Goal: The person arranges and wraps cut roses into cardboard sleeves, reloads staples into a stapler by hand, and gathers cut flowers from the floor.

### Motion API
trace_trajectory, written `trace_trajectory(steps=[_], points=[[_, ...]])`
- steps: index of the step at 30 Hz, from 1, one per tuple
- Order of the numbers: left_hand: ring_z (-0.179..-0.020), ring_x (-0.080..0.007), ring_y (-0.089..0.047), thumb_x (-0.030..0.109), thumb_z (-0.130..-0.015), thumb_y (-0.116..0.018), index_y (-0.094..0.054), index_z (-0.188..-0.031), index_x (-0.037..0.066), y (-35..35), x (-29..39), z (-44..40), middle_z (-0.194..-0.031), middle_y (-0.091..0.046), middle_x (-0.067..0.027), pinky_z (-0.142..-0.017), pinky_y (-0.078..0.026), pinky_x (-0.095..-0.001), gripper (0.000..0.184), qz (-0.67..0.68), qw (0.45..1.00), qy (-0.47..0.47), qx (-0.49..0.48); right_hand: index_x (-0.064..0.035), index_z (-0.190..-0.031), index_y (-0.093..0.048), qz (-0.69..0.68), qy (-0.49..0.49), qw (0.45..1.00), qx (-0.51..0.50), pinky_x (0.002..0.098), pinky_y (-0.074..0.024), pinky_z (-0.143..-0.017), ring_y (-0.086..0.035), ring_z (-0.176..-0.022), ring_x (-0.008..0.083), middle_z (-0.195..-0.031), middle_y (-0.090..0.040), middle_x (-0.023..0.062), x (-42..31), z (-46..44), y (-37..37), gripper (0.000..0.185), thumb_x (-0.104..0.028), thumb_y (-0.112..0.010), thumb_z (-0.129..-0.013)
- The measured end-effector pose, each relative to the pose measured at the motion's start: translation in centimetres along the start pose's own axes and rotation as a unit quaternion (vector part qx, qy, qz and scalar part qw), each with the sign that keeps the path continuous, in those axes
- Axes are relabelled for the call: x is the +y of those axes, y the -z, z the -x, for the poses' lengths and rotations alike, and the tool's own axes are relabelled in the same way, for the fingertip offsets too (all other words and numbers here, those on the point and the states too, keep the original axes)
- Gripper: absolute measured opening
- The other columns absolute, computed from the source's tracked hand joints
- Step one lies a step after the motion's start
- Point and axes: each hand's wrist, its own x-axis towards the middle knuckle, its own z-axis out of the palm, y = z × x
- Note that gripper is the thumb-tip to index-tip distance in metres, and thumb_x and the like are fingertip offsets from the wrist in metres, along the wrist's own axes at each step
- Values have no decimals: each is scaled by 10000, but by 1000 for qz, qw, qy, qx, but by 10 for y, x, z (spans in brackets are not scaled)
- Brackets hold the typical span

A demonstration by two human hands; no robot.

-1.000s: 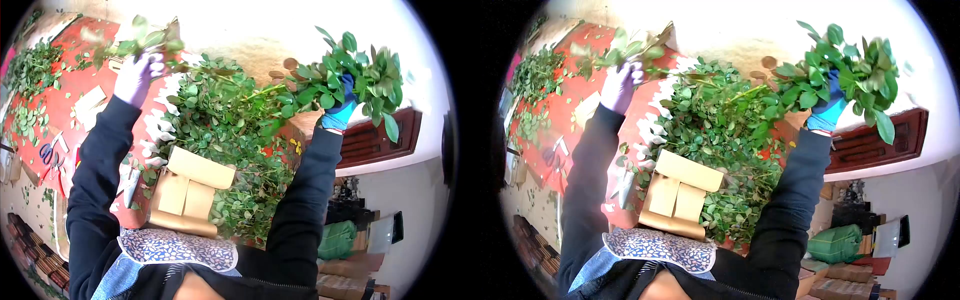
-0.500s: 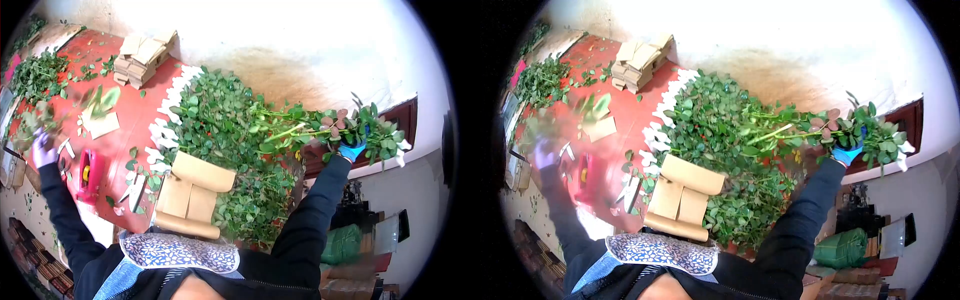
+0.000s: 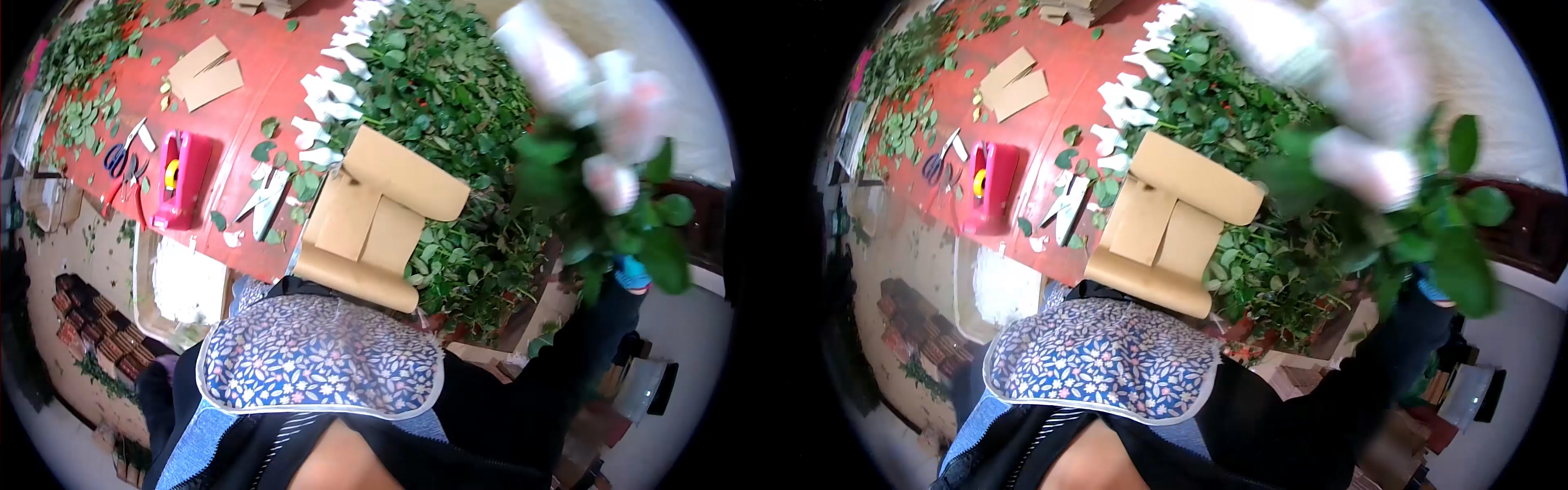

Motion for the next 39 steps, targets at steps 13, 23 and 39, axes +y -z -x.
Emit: trace_trajectory(steps=[13,23,39], points=[[-899,-366,-605,90,-911,-552,-639,-1072,87,-109,268,-21,-1017,-646,-165,-766,-489,-433,183,-457,763,-408,207,-79,-1198,-579,250,152,920,-260,444,-495,-806,-591,-963,396,-1144,-603,188,33,-6,-158,484,-25,-633,-720],[-1062,-328,-554,279,-828,-687,-505,-1359,156,-222,426,-1,-1265,-578,-79,-943,-436,-445,574,-399,577,-712,34,-63,-1137,-613,162,78,911,-371,424,-506,-816,-594,-953,373,-1108,-599,179,36,14,-182,371,-77,-615,-766],[-1059,-200,-643,114,-810,-711,-617,-1226,48,-238,412,-34,-1178,-652,-96,-883,-538,-356,432,108,921,-240,-286,23,-1259,-546,230,1,951,-204,452,-501,-851,-606,-979,398,-1155,-614,232,77,25,-195,577,-238,-721,-775]])
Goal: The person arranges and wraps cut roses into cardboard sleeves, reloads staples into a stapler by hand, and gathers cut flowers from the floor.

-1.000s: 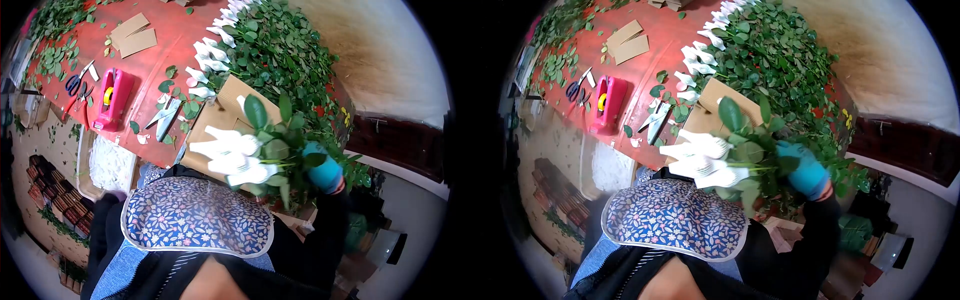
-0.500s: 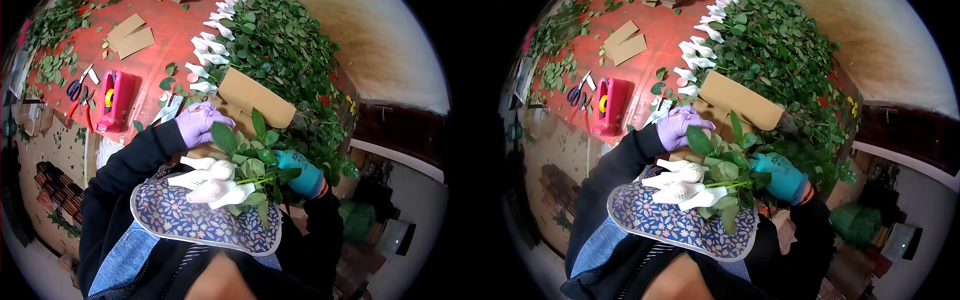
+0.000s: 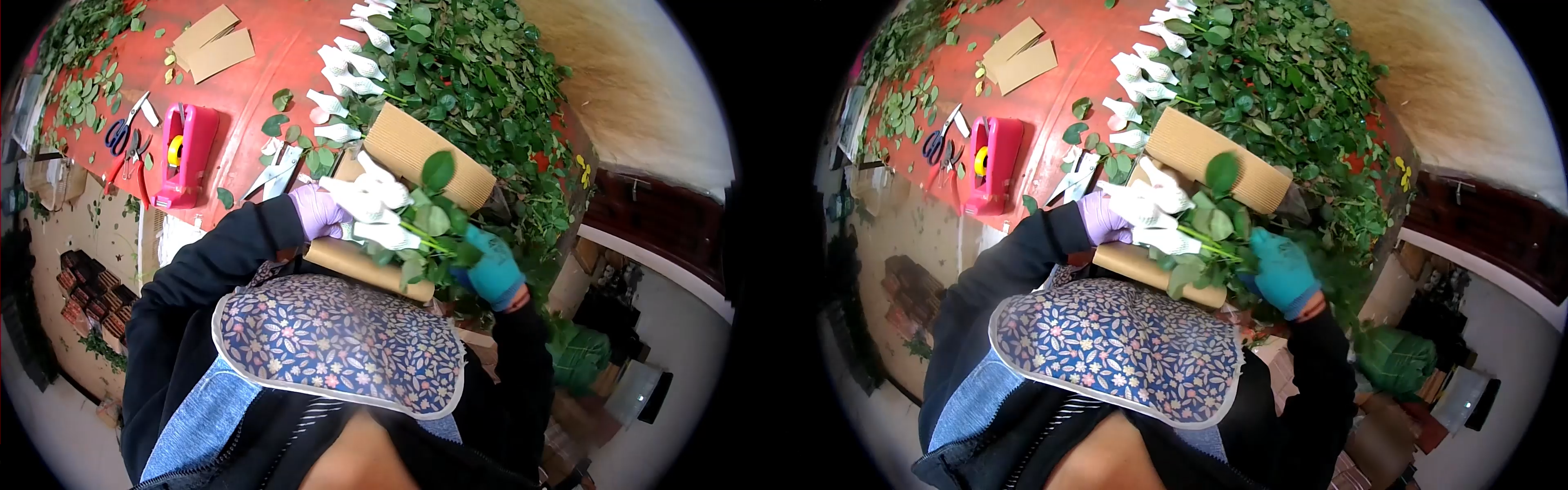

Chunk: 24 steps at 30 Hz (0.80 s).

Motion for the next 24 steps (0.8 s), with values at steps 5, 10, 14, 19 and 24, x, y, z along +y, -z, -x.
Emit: trace_trajectory(steps=[5,10,14,19,24], points=[[-1121,-243,-613,143,-928,-618,-576,-1265,11,27,-15,-18,-1270,-600,-118,-951,-500,-366,365,-351,906,-191,-138,0,-1037,-576,10,12,995,-94,470,-495,-729,-615,-853,376,-912,-616,187,1,-24,-41,448,-299,-736,-745],[-1126,-304,-613,82,-807,-729,-619,-1217,79,23,-10,16,-1255,-610,-142,-942,-507,-371,425,-605,732,-312,-35,-13,-1075,-588,-51,-18,990,-130,469,-500,-742,-621,-873,380,-923,-633,191,-3,-23,-30,431,-267,-725,-755],[-977,-313,-636,164,-737,-780,-681,-1116,127,22,-5,20,-1140,-638,-88,-832,-520,-403,393,-701,684,-202,1,-45,-1099,-628,-272,-59,960,-15,454,-506,-755,-622,-883,388,-973,-652,183,32,-16,-46,394,-238,-711,-765],[-920,-310,-635,248,-797,-723,-692,-1103,185,16,-5,22,-1030,-644,-73,-822,-517,-416,314,-728,618,-297,12,-63,-1131,-626,-3,-58,998,17,449,-496,-745,-615,-890,371,-971,-645,171,7,-25,4,425,-167,-710,-727],[-1015,-293,-630,153,-755,-753,-611,-1227,193,6,2,29,-1128,-611,-79,-862,-526,-392,495,-710,656,-257,20,-52,-1113,-599,135,32,989,51,452,-496,-735,-611,-846,361,-982,-611,154,18,-21,-34,470,-81,-681,-651]])
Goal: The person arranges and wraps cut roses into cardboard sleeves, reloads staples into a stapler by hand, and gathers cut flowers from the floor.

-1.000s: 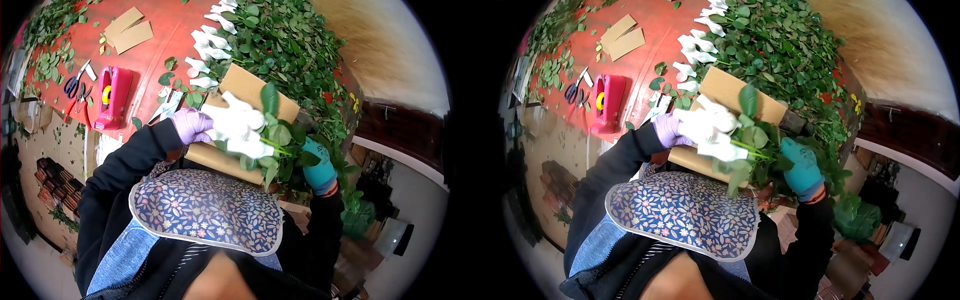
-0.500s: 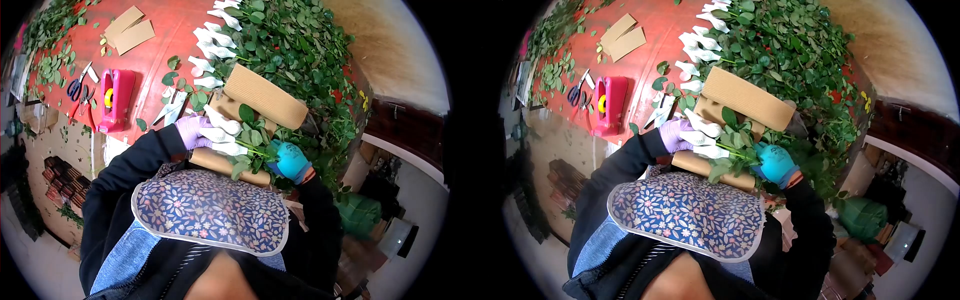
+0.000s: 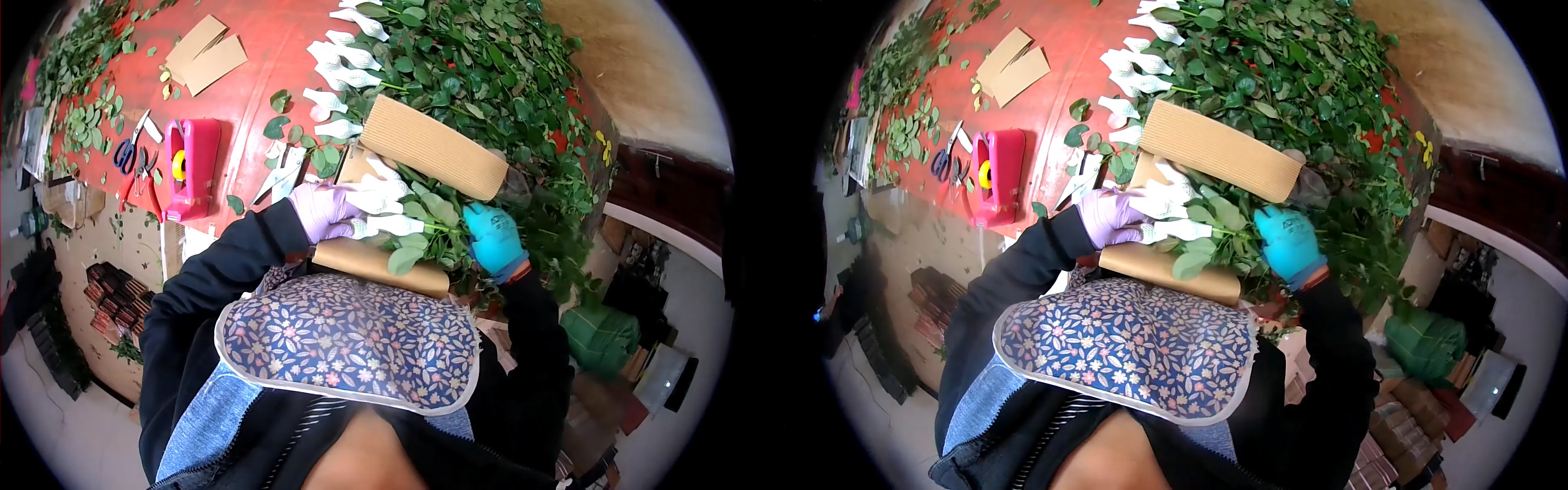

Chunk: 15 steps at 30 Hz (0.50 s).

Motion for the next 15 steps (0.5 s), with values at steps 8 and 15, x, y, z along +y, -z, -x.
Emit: trace_trajectory(steps=[8,15], points=[[-1152,-305,-585,-50,-684,-744,-538,-1311,171,21,14,-7,-1307,-557,-100,-960,-506,-383,696,69,996,-53,17,-17,-1087,-580,-124,-17,992,-31,461,-507,-769,-610,-903,391,-1022,-614,175,-7,8,-2,463,-190,-730,-684],[-1002,-284,-628,78,-749,-736,-673,-1136,105,7,-5,-11,-1088,-647,-82,-856,-522,-384,393,-38,997,-71,-12,-48,-1162,-630,-291,-34,954,70,422,-508,-823,-612,-947,375,-1073,-644,174,10,7,38,436,-157,-722,-751]])
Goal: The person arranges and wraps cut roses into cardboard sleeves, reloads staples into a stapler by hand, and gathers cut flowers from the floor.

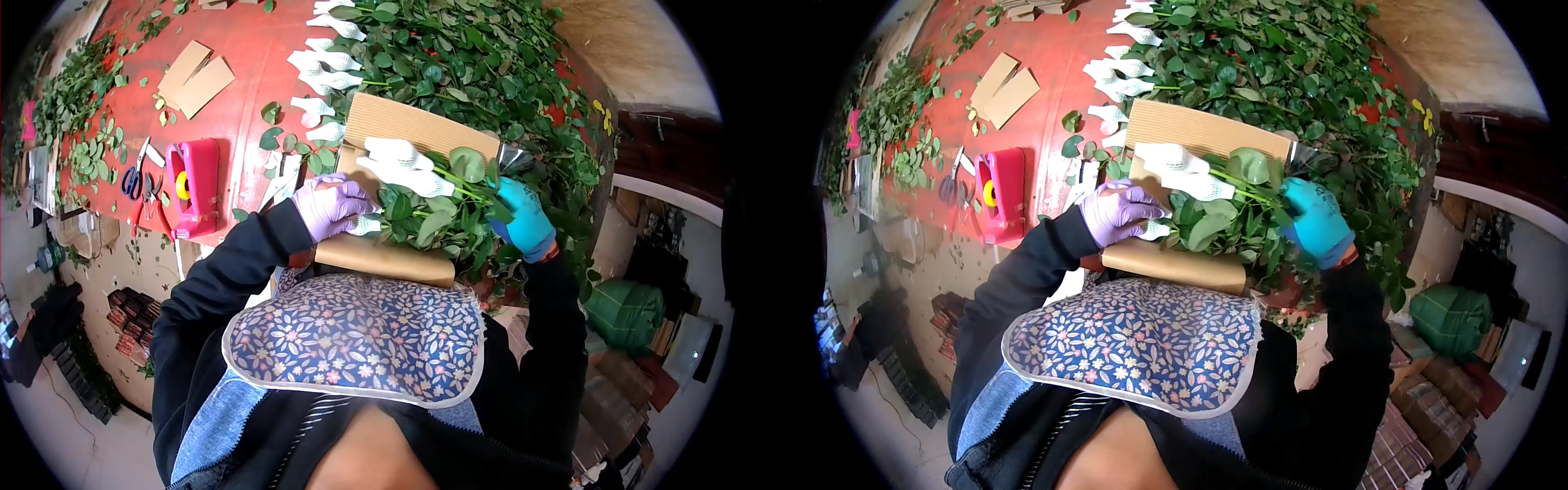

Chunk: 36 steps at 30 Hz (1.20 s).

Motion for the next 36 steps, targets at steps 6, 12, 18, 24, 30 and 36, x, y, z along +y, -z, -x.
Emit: trace_trajectory(steps=[6,12,18,24,30,36], points=[[-890,-241,-620,-20,-740,-679,-662,-1137,102,-15,-18,-2,-1009,-644,-63,-767,-506,-350,416,31,996,-82,35,-49,-1111,-643,101,46,991,71,439,-505,-816,-613,-929,369,-1041,-646,167,13,4,-23,404,-178,-740,-740],[-949,-256,-634,-45,-694,-673,-552,-1262,76,-14,-21,-4,-1107,-574,-97,-742,-547,-310,593,-59,980,-122,149,-47,-1140,-605,183,11,983,-8,446,-497,-779,-611,-884,346,-998,-647,139,-19,6,-48,487,-71,-701,-663],[-965,-288,-640,-53,-680,-721,-580,-1271,113,-15,-12,-1,-1160,-572,-123,-793,-549,-353,630,94,980,-16,173,-45,-1137,-603,165,22,986,-4,464,-493,-766,-604,-854,366,-931,-636,147,-13,0,-55,499,-68,-721,-653],[-863,-318,-614,74,-783,-658,-614,-1098,58,-8,-6,-5,-1003,-613,-99,-755,-522,-405,319,-21,996,27,87,-41,-1114,-599,152,20,985,74,471,-479,-762,-581,-897,378,-947,-606,155,-4,1,-49,532,-56,-756,-606],[-855,-288,-625,120,-796,-662,-611,-1116,66,-14,-9,-8,-1024,-618,-84,-709,-534,-375,328,3,994,62,93,-37,-999,-603,266,-35,960,80,463,-473,-730,-576,-820,369,-852,-589,149,-14,-4,-46,342,-31,-616,-658],[-866,-302,-638,62,-758,-683,-595,-1209,77,-11,-4,-10,-998,-610,-102,-729,-541,-384,459,87,986,115,82,-38,-952,-597,280,-55,956,67,461,-481,-690,-595,-791,368,-858,-603,157,-26,11,0,287,-48,-611,-665]])
